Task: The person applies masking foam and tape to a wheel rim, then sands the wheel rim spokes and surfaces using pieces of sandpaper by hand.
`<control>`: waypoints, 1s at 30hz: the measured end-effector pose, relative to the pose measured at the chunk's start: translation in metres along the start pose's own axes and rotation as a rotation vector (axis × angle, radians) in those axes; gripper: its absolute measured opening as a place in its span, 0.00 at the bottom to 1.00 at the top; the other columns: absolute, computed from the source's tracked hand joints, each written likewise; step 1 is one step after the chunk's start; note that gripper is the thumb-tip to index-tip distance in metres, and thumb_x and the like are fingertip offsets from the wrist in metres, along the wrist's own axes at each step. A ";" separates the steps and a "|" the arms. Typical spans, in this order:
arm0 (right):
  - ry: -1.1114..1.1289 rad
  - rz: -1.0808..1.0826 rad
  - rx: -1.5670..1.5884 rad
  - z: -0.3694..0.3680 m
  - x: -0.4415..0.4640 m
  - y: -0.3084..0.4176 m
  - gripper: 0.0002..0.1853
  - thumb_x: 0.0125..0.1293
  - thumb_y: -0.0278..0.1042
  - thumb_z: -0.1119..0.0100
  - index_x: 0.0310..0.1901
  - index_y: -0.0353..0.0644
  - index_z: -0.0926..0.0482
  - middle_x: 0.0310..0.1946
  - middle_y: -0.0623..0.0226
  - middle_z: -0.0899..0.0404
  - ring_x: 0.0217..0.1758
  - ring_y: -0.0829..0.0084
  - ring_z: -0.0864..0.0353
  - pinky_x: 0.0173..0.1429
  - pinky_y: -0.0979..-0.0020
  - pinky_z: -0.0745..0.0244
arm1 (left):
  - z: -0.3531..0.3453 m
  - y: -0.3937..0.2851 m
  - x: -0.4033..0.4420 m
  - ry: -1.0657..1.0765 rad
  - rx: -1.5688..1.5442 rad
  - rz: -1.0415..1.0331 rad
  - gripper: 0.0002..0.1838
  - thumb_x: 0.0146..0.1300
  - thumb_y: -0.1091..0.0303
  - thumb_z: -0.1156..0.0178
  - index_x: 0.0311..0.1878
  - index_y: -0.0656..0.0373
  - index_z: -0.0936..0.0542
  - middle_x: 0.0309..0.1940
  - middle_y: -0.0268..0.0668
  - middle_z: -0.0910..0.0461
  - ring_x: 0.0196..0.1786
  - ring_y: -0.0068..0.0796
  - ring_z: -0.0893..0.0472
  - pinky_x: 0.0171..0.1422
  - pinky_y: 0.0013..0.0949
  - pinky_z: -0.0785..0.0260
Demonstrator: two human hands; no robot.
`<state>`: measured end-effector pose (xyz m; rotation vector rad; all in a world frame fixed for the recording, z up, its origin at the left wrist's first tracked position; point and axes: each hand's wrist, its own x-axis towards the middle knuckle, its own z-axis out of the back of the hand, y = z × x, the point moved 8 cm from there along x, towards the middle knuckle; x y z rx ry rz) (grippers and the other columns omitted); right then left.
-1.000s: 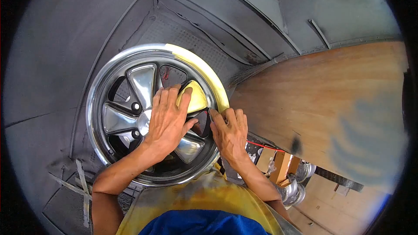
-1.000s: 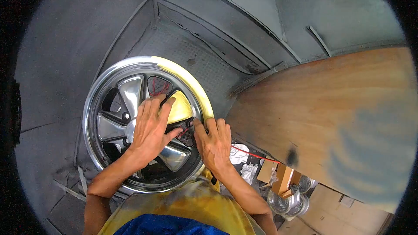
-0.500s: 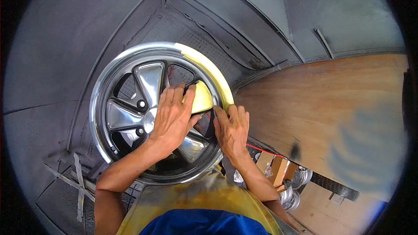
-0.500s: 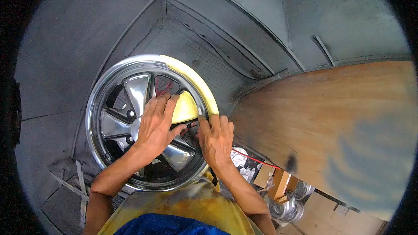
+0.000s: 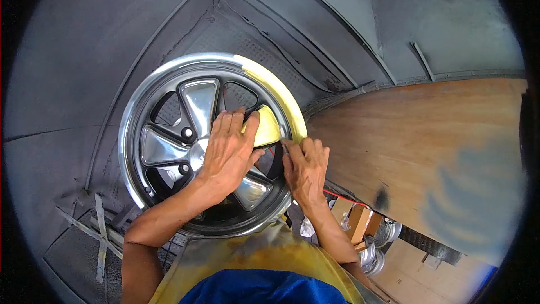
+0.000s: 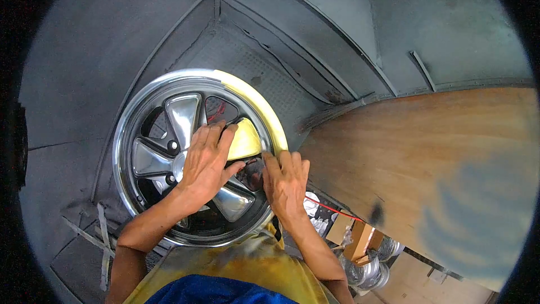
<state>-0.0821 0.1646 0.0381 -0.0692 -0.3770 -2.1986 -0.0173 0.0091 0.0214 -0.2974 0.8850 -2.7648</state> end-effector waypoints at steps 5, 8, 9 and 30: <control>0.016 0.027 -0.014 -0.002 0.000 0.001 0.23 0.58 0.24 0.21 0.57 0.45 0.09 0.39 0.65 0.27 0.46 0.60 0.25 0.51 0.56 0.36 | 0.000 -0.001 0.000 -0.009 0.007 -0.001 0.46 0.55 0.63 0.14 0.76 0.64 0.26 0.70 0.57 0.22 0.70 0.61 0.21 0.80 0.60 0.32; 0.009 0.021 -0.025 -0.001 0.002 -0.003 0.23 0.59 0.25 0.21 0.57 0.45 0.09 0.39 0.66 0.27 0.46 0.61 0.25 0.52 0.56 0.36 | 0.001 -0.001 -0.001 -0.019 0.009 -0.005 0.46 0.55 0.63 0.14 0.76 0.64 0.26 0.70 0.57 0.22 0.70 0.60 0.21 0.80 0.59 0.31; -0.017 0.007 -0.040 0.000 0.002 -0.004 0.23 0.59 0.25 0.21 0.57 0.46 0.09 0.39 0.66 0.27 0.46 0.61 0.25 0.52 0.56 0.36 | 0.001 -0.001 -0.001 -0.015 0.014 -0.002 0.46 0.55 0.64 0.14 0.76 0.64 0.26 0.70 0.56 0.22 0.70 0.60 0.21 0.79 0.59 0.31; -0.404 -0.140 0.307 0.009 0.000 -0.029 0.11 0.68 0.18 0.25 0.49 0.37 0.15 0.41 0.56 0.16 0.43 0.53 0.18 0.51 0.54 0.26 | 0.007 0.004 0.016 -0.085 0.005 0.166 0.55 0.45 0.67 0.08 0.78 0.63 0.26 0.61 0.53 0.17 0.64 0.59 0.19 0.73 0.56 0.28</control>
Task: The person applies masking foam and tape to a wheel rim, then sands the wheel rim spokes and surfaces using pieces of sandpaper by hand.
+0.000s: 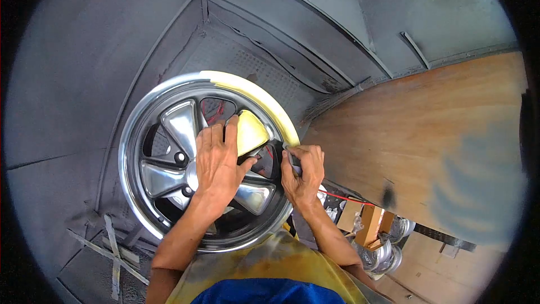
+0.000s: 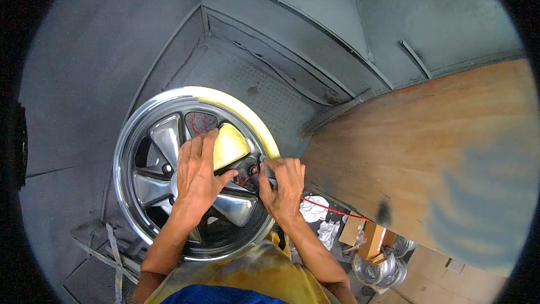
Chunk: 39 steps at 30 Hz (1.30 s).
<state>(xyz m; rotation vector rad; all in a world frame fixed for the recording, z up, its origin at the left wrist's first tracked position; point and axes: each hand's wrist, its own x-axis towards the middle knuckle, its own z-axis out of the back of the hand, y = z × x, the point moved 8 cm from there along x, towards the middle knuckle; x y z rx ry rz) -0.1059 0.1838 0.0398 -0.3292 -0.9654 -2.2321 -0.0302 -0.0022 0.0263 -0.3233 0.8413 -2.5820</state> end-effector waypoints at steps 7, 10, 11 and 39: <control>0.268 0.148 -0.215 -0.030 0.020 0.021 0.20 0.62 0.28 0.20 0.57 0.42 0.09 0.41 0.66 0.19 0.48 0.62 0.22 0.53 0.58 0.33 | -0.002 0.011 0.006 -0.030 0.058 0.094 0.58 0.43 0.62 0.07 0.79 0.63 0.26 0.63 0.53 0.19 0.68 0.60 0.20 0.87 0.64 0.37; 0.277 0.089 -0.259 -0.038 0.022 0.015 0.20 0.61 0.27 0.20 0.57 0.43 0.08 0.39 0.67 0.19 0.45 0.62 0.23 0.51 0.57 0.34 | -0.001 0.014 0.007 -0.018 0.030 0.090 0.57 0.46 0.61 0.08 0.80 0.65 0.27 0.62 0.53 0.20 0.69 0.60 0.21 0.89 0.67 0.40; 0.285 0.091 -0.261 -0.040 0.023 0.015 0.20 0.61 0.27 0.20 0.57 0.43 0.08 0.39 0.67 0.19 0.45 0.62 0.23 0.51 0.57 0.34 | -0.001 0.013 0.007 -0.016 0.019 0.070 0.56 0.48 0.62 0.09 0.80 0.66 0.27 0.61 0.54 0.22 0.68 0.60 0.22 0.89 0.68 0.40; 0.344 0.127 -0.419 -0.047 0.028 0.021 0.17 0.67 0.29 0.23 0.57 0.45 0.08 0.36 0.69 0.21 0.43 0.64 0.24 0.50 0.57 0.37 | 0.001 0.012 0.008 -0.017 0.015 0.087 0.58 0.44 0.60 0.08 0.80 0.64 0.26 0.62 0.53 0.20 0.69 0.59 0.20 0.89 0.67 0.38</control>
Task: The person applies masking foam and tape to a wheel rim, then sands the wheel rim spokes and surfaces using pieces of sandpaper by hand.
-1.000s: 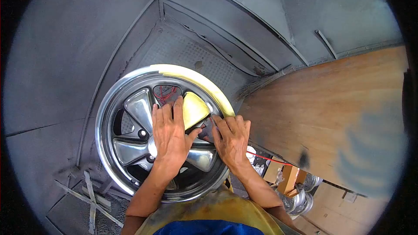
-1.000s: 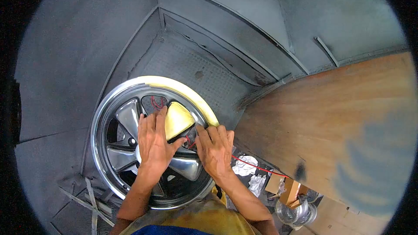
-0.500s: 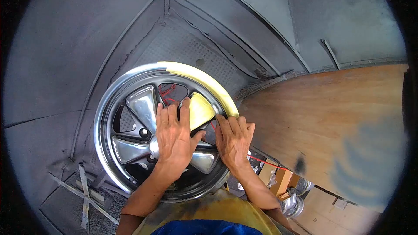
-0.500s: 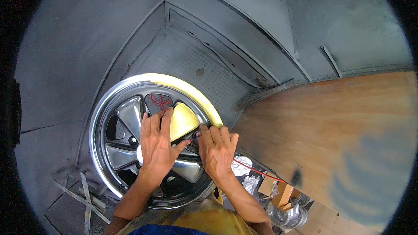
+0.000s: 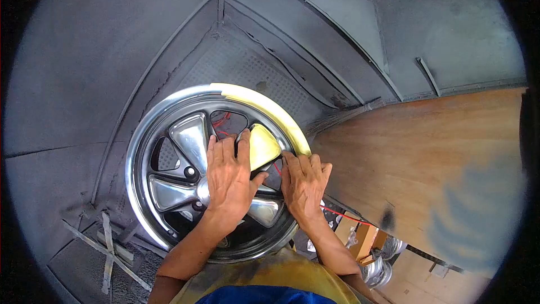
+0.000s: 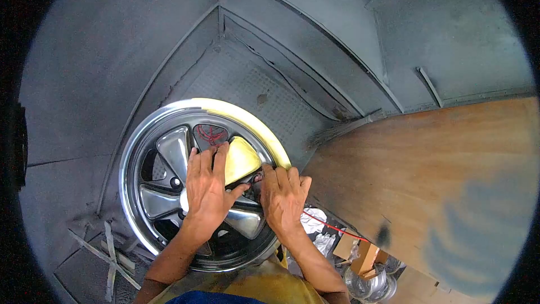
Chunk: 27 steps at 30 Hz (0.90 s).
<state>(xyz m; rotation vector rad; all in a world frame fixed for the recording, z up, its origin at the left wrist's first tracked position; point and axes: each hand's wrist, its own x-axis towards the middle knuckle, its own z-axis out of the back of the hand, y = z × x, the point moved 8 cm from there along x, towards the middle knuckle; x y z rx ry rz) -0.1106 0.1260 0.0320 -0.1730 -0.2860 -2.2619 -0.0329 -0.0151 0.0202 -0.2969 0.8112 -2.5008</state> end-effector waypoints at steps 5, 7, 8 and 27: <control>-0.017 -0.004 -0.015 0.001 -0.003 0.001 0.16 0.67 0.29 0.23 0.56 0.44 0.08 0.34 0.68 0.21 0.43 0.63 0.24 0.50 0.56 0.38 | 0.000 -0.002 0.002 0.039 -0.008 -0.003 0.55 0.48 0.62 0.10 0.79 0.69 0.26 0.64 0.55 0.20 0.69 0.57 0.20 0.91 0.64 0.41; -0.021 -0.024 -0.010 -0.001 -0.002 -0.002 0.16 0.68 0.29 0.23 0.57 0.44 0.08 0.35 0.68 0.20 0.43 0.62 0.24 0.50 0.56 0.37 | -0.002 0.000 0.001 0.042 -0.005 0.007 0.57 0.46 0.61 0.09 0.79 0.67 0.26 0.64 0.54 0.20 0.70 0.57 0.20 0.90 0.65 0.39; -0.019 -0.028 -0.012 0.000 -0.002 -0.003 0.16 0.68 0.29 0.23 0.57 0.44 0.08 0.35 0.68 0.20 0.43 0.62 0.24 0.50 0.56 0.37 | -0.003 0.000 0.001 0.045 0.002 0.015 0.59 0.44 0.59 0.08 0.80 0.65 0.26 0.64 0.53 0.20 0.70 0.58 0.20 0.89 0.67 0.38; -0.021 -0.001 -0.005 0.001 -0.001 -0.003 0.16 0.66 0.28 0.22 0.55 0.44 0.08 0.37 0.69 0.17 0.44 0.62 0.24 0.51 0.56 0.37 | -0.002 -0.001 0.005 0.014 -0.003 0.015 0.59 0.44 0.60 0.08 0.80 0.67 0.27 0.63 0.52 0.20 0.69 0.58 0.20 0.89 0.67 0.38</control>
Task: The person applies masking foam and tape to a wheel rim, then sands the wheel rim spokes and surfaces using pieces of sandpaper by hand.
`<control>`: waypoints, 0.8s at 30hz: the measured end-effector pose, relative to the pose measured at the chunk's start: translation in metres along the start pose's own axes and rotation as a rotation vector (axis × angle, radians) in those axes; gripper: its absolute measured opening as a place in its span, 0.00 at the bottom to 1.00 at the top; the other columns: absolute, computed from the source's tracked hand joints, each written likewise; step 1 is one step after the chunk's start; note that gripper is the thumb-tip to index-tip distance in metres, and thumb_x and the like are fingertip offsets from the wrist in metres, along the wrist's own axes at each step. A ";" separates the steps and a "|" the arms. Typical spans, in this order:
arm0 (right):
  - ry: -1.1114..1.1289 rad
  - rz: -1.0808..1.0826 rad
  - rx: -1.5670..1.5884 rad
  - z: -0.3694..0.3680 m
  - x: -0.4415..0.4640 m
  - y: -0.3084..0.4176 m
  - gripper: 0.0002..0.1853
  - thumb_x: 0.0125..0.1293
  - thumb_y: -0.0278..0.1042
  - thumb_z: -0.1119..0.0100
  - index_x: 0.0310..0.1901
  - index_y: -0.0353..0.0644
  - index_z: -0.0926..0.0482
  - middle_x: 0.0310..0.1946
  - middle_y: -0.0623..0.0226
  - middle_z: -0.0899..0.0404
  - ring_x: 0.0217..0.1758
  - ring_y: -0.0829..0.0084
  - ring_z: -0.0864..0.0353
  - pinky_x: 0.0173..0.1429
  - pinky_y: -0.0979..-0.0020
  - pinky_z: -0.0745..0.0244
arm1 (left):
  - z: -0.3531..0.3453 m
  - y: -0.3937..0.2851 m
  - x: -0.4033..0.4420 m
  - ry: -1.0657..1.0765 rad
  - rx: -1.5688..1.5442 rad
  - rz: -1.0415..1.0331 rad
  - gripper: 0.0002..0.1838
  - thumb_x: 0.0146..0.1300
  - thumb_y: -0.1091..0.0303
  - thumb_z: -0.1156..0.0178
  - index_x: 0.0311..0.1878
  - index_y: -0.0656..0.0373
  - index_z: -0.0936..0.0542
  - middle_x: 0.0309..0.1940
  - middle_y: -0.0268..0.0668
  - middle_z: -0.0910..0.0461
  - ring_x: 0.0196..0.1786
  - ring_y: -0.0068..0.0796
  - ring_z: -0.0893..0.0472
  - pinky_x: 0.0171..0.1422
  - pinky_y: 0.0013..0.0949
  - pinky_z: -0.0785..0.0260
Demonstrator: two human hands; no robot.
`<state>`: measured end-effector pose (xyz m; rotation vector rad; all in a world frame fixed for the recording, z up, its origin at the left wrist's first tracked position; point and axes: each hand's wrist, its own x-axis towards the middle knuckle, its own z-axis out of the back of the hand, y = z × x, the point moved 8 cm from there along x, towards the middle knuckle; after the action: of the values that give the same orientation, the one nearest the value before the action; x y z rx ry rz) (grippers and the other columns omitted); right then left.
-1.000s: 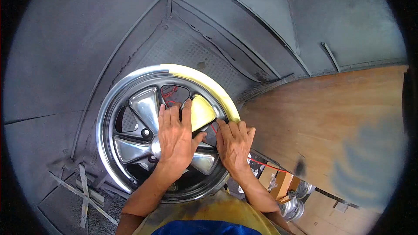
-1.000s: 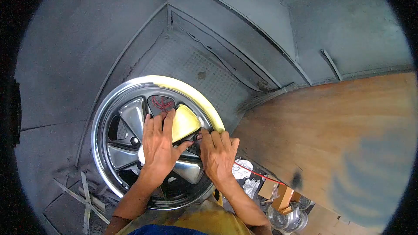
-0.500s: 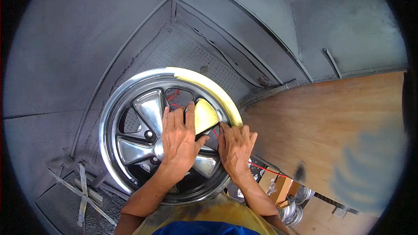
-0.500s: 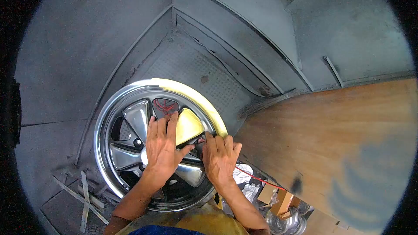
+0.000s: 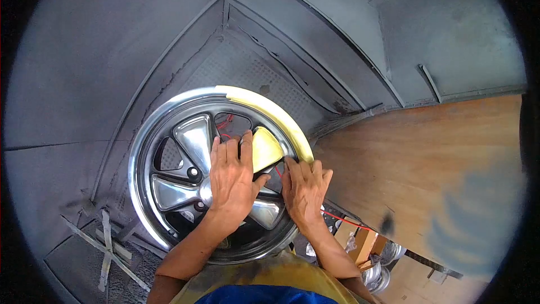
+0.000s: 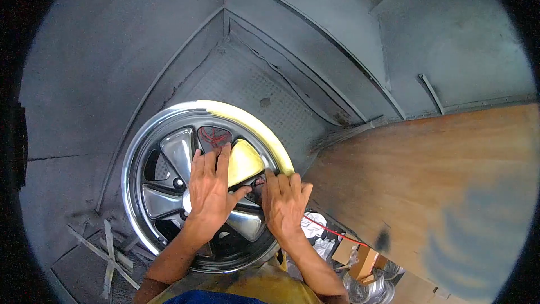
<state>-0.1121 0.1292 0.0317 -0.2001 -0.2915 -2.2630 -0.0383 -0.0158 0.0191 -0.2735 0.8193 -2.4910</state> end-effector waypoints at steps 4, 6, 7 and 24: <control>0.000 -0.008 0.003 0.001 0.004 -0.001 0.15 0.66 0.29 0.22 0.55 0.44 0.08 0.36 0.70 0.17 0.44 0.63 0.24 0.51 0.56 0.37 | -0.001 0.000 -0.003 0.017 -0.006 -0.007 0.59 0.44 0.60 0.08 0.80 0.67 0.27 0.64 0.52 0.20 0.70 0.58 0.20 0.89 0.67 0.38; 0.007 -0.006 0.001 0.000 0.002 -0.001 0.15 0.67 0.29 0.22 0.55 0.44 0.08 0.36 0.69 0.17 0.44 0.63 0.24 0.51 0.56 0.37 | -0.001 -0.002 -0.002 0.005 -0.001 -0.014 0.59 0.44 0.60 0.08 0.80 0.67 0.27 0.64 0.53 0.20 0.70 0.58 0.20 0.89 0.67 0.38; 0.012 0.002 0.002 -0.001 0.004 0.000 0.15 0.67 0.30 0.22 0.55 0.44 0.08 0.36 0.69 0.17 0.44 0.64 0.24 0.51 0.56 0.37 | -0.002 -0.001 -0.001 0.009 0.004 -0.008 0.59 0.44 0.60 0.08 0.80 0.67 0.27 0.64 0.53 0.20 0.70 0.58 0.20 0.89 0.67 0.38; 0.006 -0.005 0.002 0.001 0.001 0.001 0.14 0.68 0.30 0.22 0.54 0.42 0.08 0.36 0.68 0.17 0.43 0.63 0.24 0.52 0.56 0.38 | -0.003 -0.001 0.000 0.030 0.010 0.010 0.59 0.44 0.60 0.08 0.80 0.67 0.27 0.63 0.52 0.19 0.69 0.57 0.20 0.89 0.66 0.38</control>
<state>-0.1124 0.1285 0.0332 -0.1912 -0.2919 -2.2679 -0.0394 -0.0132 0.0171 -0.2281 0.8183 -2.4949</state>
